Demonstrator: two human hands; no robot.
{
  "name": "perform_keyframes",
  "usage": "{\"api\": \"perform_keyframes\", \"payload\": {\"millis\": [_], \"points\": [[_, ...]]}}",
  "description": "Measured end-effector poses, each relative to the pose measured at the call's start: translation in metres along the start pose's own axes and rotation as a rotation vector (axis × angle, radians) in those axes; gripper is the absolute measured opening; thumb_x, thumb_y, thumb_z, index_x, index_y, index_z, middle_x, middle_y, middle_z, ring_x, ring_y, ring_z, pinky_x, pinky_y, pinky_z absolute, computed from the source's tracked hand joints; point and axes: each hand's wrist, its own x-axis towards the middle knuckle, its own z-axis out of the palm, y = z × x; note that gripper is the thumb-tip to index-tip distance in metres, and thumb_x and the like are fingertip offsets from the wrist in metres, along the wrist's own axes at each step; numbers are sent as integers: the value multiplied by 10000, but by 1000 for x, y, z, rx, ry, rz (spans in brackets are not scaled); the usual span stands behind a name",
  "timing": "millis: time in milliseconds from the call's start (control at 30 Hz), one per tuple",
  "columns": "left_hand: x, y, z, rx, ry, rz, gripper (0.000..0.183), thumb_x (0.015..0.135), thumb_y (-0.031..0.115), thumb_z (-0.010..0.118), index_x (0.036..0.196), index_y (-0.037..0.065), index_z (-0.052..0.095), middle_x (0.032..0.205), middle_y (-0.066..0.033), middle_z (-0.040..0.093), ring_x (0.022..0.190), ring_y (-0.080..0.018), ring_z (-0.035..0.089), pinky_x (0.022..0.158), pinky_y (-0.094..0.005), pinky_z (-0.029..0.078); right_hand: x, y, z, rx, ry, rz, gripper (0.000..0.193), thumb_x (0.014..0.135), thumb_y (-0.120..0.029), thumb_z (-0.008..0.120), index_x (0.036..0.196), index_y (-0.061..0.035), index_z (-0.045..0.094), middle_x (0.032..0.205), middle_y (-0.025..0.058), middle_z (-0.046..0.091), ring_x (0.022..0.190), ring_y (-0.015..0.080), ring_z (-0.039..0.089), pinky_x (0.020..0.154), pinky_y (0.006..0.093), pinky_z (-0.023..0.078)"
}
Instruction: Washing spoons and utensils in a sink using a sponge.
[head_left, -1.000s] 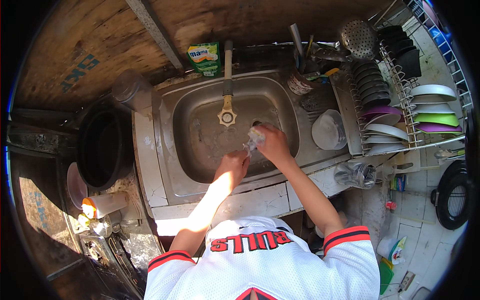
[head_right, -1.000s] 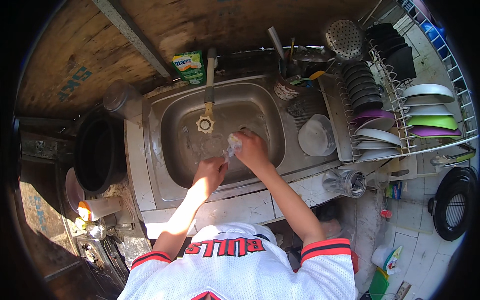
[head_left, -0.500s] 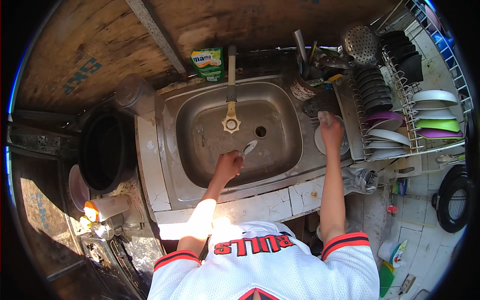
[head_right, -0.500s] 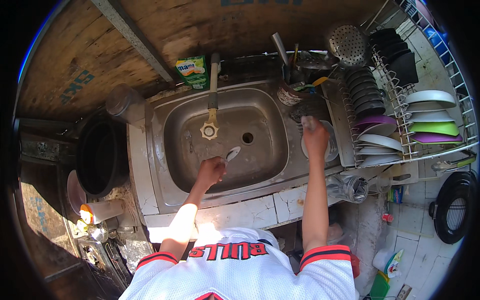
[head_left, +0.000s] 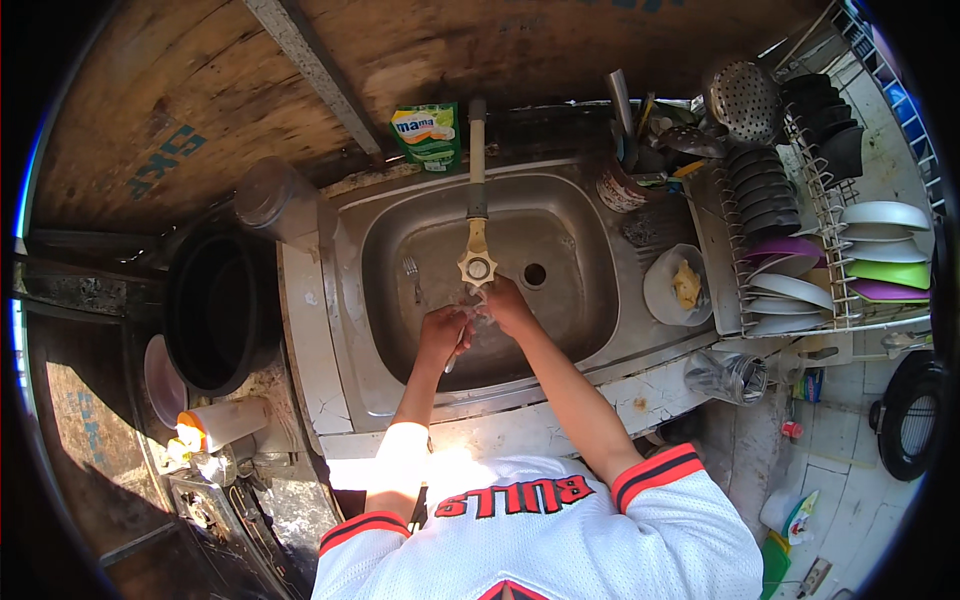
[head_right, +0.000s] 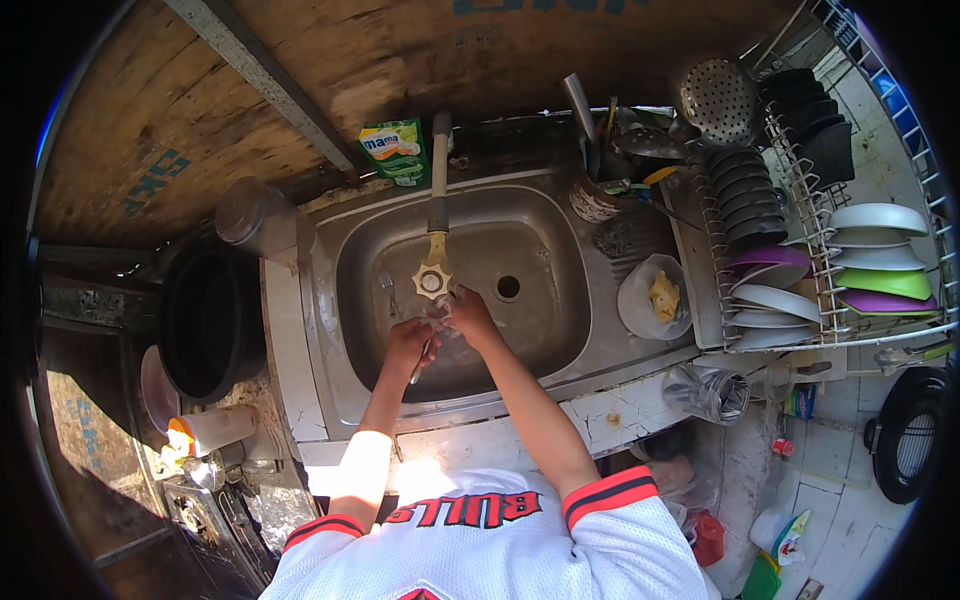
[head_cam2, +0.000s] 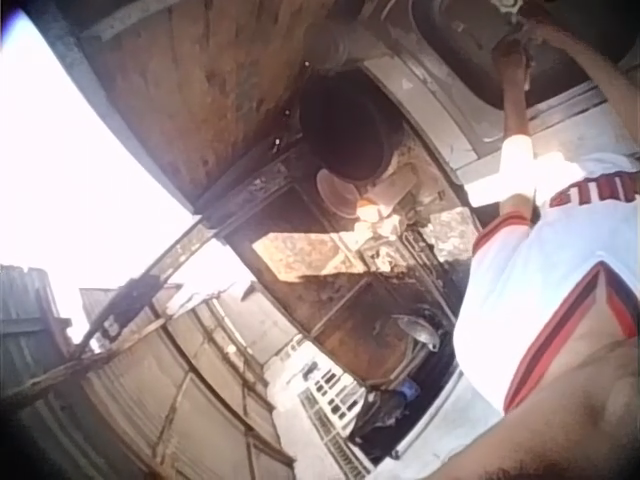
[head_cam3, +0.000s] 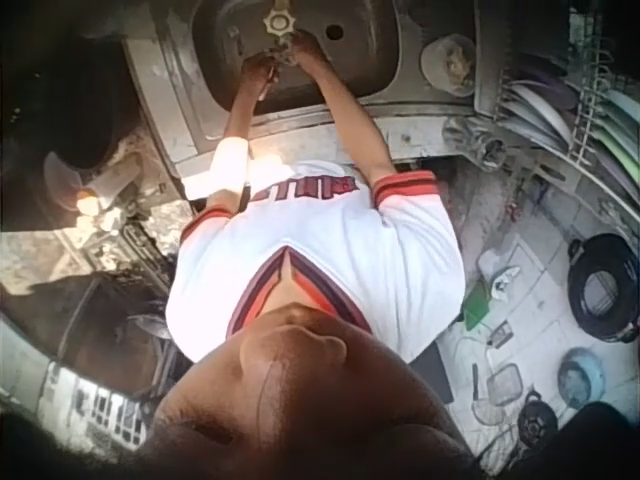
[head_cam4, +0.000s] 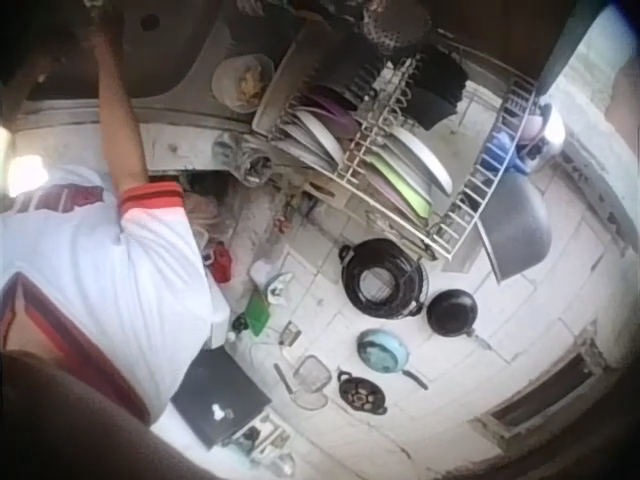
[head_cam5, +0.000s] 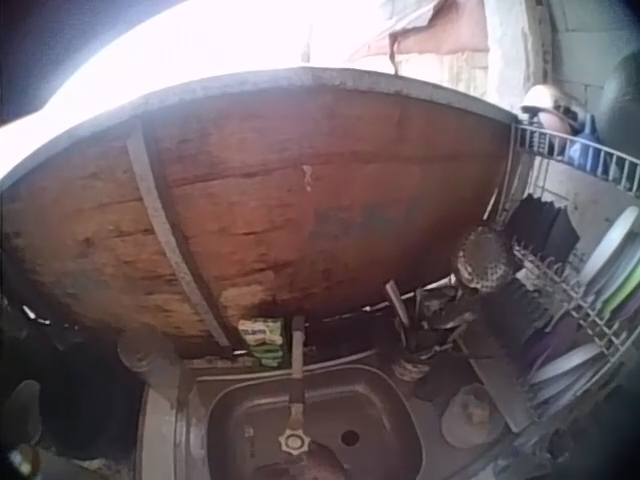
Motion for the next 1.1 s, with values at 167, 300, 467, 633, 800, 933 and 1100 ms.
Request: {"api": "perform_keyframes", "payload": {"millis": [167,300,467,633,800,933,1100], "points": [[7,-5,-27,5,30,34,168,843,61,493,750,-43,586,552,-90,550,368,-124,459,304,-254,284,35,27,40,550,-112,65,196,915,-225,572,1025,-63,570,855,42,589,777,186,587,673,327,507],[9,5,-27,-61,62,-22,189,828,62,502,673,-33,557,507,-86,526,358,-125,454,304,-264,279,51,35,16,550,-252,21,241,910,-219,590,1075,-48,553,908,61,613,853,184,585,744,323,493],[13,-5,-32,47,15,-12,174,817,71,500,727,-47,590,498,-92,511,353,-136,438,310,-259,290,38,30,23,415,-100,-68,272,872,-143,635,1111,-47,548,973,61,628,870,181,595,716,307,500],[22,-12,-16,17,-24,-16,151,835,80,508,735,-16,568,596,-87,575,383,-125,481,317,-263,315,29,16,3,98,25,84,283,834,-71,655,1101,-44,566,945,32,633,850,151,621,622,270,522],[53,-23,-22,11,-188,95,185,904,105,473,910,-1,625,734,-45,606,550,-107,548,476,-233,408,24,-42,-35,-134,-69,-176,183,848,-126,663,997,-31,617,890,17,627,795,114,613,693,286,566],[83,-22,-1,-44,-271,88,147,887,88,500,879,16,627,736,-42,622,585,-92,568,519,-225,430,16,-66,-69,122,228,-190,188,855,-170,669,973,-28,632,870,15,623,783,99,605,717,275,561],[102,-29,41,415,-83,694,139,754,-49,621,848,46,657,805,-47,665,694,-137,622,645,-272,500,7,-66,-106,57,239,-216,215,858,-193,672,984,-24,629,867,18,617,781,102,603,718,271,561]]}}
